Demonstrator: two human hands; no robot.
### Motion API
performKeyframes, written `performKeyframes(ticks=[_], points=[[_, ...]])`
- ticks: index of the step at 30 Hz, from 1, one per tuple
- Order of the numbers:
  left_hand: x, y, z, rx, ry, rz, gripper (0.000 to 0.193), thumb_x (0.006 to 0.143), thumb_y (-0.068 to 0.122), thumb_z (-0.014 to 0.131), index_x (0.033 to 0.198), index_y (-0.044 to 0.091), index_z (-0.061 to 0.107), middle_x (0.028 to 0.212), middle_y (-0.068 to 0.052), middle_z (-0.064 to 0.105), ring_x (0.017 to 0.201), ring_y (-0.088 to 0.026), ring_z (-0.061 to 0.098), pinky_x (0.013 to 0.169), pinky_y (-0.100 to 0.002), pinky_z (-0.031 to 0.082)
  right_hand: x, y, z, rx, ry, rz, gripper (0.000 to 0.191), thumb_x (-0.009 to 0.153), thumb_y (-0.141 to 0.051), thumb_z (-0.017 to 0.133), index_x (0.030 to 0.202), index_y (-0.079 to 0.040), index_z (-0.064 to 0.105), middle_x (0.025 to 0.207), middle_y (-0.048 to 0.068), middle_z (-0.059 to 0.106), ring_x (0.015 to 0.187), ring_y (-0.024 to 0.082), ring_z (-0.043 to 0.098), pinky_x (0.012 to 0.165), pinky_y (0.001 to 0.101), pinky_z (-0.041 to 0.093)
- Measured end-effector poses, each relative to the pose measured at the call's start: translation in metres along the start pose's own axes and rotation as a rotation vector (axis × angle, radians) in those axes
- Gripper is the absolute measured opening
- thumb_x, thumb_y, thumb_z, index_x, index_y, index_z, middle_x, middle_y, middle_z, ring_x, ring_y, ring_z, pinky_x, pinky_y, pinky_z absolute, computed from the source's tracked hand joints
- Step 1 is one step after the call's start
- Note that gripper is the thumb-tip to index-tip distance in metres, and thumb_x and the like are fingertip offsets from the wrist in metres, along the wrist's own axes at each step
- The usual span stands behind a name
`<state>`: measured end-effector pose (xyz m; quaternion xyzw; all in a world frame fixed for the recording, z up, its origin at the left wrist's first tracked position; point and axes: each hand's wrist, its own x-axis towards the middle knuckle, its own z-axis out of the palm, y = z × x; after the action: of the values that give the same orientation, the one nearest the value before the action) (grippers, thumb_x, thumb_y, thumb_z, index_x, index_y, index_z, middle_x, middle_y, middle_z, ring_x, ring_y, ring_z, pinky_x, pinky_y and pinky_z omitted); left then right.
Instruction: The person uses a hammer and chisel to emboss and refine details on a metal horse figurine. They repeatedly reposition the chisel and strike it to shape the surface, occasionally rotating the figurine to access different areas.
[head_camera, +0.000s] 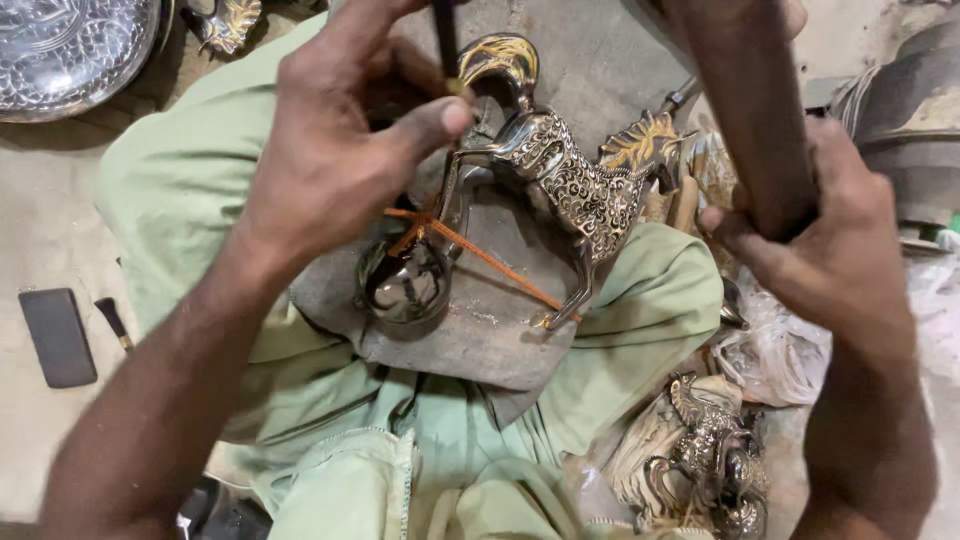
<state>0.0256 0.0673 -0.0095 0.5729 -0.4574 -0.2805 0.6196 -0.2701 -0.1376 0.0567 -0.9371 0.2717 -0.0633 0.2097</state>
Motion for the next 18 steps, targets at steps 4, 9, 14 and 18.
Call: performKeyframes(ticks=[4,9,14,18], points=[[0.039,-0.006,0.017,0.183,-0.283,0.115,0.051,0.09,0.001,0.079,0.138,0.002,0.06,0.094,-0.009,0.078,0.085,-0.012,0.074,0.073,-0.03,0.06,-0.051,0.028,0.04,0.342,0.111,0.308,0.049,0.091,-0.012,0.088,0.122,-0.001,0.051,0.09,0.004,0.063,0.074,0.009,0.06,0.068,0.0267,0.05],[0.057,-0.001,0.028,0.336,-0.558,-0.029,0.051,0.09,-0.004,0.063,0.138,0.015,0.063,0.078,-0.005,0.075,0.071,-0.013,0.075,0.066,-0.033,0.061,-0.085,0.05,0.068,0.393,0.21,0.298,0.05,0.094,-0.01,0.088,0.124,0.001,0.05,0.093,0.004,0.063,0.081,0.008,0.06,0.075,0.0227,0.051],[0.056,0.005,0.021,0.356,-0.618,0.169,0.059,0.084,-0.007,0.067,0.139,0.014,0.062,0.074,-0.008,0.072,0.069,-0.018,0.075,0.06,-0.038,0.056,-0.084,0.053,0.061,0.146,0.237,0.136,0.054,0.091,-0.006,0.088,0.127,0.003,0.049,0.096,0.01,0.068,0.085,0.015,0.068,0.079,0.0275,0.055],[0.057,0.005,0.019,0.281,-0.632,0.223,0.064,0.085,-0.007,0.066,0.144,0.015,0.058,0.075,-0.006,0.072,0.071,-0.017,0.075,0.063,-0.036,0.059,-0.074,0.048,0.051,0.583,0.359,0.367,0.055,0.088,-0.012,0.087,0.129,-0.004,0.051,0.091,0.008,0.068,0.064,0.013,0.066,0.056,0.0276,0.054]])
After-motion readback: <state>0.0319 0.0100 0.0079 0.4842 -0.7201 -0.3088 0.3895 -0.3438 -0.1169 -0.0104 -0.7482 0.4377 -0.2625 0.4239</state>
